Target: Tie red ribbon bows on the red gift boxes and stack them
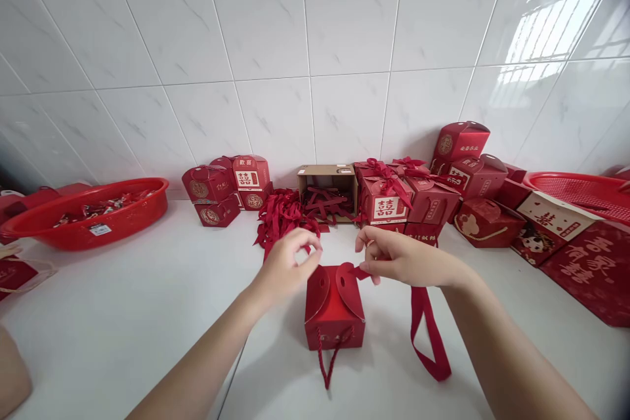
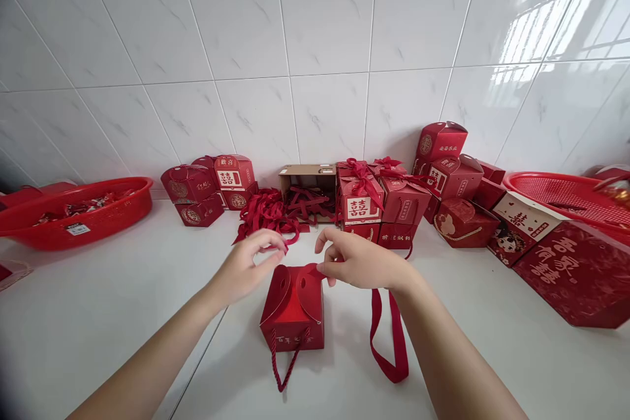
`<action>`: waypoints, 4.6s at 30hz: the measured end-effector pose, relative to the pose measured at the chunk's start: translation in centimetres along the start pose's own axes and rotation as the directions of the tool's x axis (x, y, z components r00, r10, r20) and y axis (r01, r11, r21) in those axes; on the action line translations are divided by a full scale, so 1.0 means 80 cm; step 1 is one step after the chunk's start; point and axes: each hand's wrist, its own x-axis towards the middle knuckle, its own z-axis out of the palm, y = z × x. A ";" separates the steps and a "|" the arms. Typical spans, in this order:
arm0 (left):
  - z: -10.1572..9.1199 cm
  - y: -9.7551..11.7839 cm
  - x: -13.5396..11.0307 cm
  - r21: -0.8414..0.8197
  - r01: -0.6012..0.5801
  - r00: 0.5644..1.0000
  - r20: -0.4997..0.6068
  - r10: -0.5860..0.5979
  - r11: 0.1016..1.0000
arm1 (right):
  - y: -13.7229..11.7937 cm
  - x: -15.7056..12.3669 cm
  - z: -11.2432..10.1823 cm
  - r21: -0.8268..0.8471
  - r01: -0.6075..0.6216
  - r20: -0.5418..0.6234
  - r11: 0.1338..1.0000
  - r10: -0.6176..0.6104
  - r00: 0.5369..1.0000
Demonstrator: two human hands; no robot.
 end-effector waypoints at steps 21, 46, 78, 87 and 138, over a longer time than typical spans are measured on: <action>0.046 0.000 -0.038 -0.266 0.156 0.975 0.196 -0.105 0.951 | -0.003 0.015 0.011 0.046 -0.123 0.077 0.991 0.119 0.990; 0.036 -0.004 -0.038 -0.533 0.078 0.995 -0.009 -0.097 0.842 | 0.003 0.040 0.045 -0.003 0.366 -0.176 0.930 -0.361 0.916; 0.039 -0.023 -0.043 -0.407 0.145 0.984 -0.032 -0.173 0.902 | 0.002 0.047 0.055 0.088 -0.025 -0.150 0.996 0.037 0.988; 0.041 -0.013 -0.052 -0.437 0.095 0.995 0.006 -0.103 0.894 | 0.011 0.053 0.059 0.071 0.001 -0.140 0.997 0.009 0.990; -0.019 0.028 -0.041 -0.284 0.538 0.749 0.594 -0.295 0.794 | 0.081 -0.045 0.035 0.176 0.036 -0.429 0.984 0.044 0.902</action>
